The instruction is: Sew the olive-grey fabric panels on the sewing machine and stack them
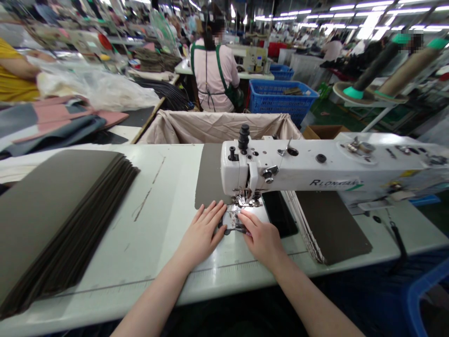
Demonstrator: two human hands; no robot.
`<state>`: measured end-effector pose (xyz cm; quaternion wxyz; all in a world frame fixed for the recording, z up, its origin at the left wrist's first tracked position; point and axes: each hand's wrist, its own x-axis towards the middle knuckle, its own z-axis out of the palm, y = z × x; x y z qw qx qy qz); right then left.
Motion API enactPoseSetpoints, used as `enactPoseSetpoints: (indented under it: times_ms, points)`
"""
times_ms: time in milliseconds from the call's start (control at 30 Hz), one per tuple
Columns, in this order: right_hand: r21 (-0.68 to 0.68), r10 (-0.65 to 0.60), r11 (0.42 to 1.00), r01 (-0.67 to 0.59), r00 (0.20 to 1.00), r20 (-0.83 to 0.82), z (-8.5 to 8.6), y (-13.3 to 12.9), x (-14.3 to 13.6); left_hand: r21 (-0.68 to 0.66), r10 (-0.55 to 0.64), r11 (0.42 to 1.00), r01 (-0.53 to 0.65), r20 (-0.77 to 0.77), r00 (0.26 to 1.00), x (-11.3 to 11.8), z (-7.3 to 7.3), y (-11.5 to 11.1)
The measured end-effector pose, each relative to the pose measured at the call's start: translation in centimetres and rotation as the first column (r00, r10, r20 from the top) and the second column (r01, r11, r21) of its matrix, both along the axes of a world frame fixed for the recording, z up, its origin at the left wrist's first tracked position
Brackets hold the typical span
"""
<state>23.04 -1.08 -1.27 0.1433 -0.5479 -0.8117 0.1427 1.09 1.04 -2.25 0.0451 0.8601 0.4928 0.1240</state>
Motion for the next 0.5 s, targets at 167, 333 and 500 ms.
enactPoseSetpoints:
  times_ms: [167, 333, 500]
  points:
    - [0.004, -0.002, 1.000, 0.002, 1.000, 0.005, -0.02, -0.07, 0.07, 0.011, -0.006, 1.000, 0.006, 0.000, 1.000, -0.03, 0.05, 0.00]
    - [0.002, -0.004, 1.000, 0.004, 1.000, 0.005, 0.11, -0.04, 0.02, 0.005, -0.009, 1.000, 0.009, -0.008, 1.000, -0.09, 0.06, 0.00]
    - [-0.002, -0.003, 1.000, 0.003, 1.000, 0.008, 0.14, -0.03, -0.02, -0.001, -0.003, 1.000, 0.003, 0.006, 1.000, -0.10, 0.09, 0.01]
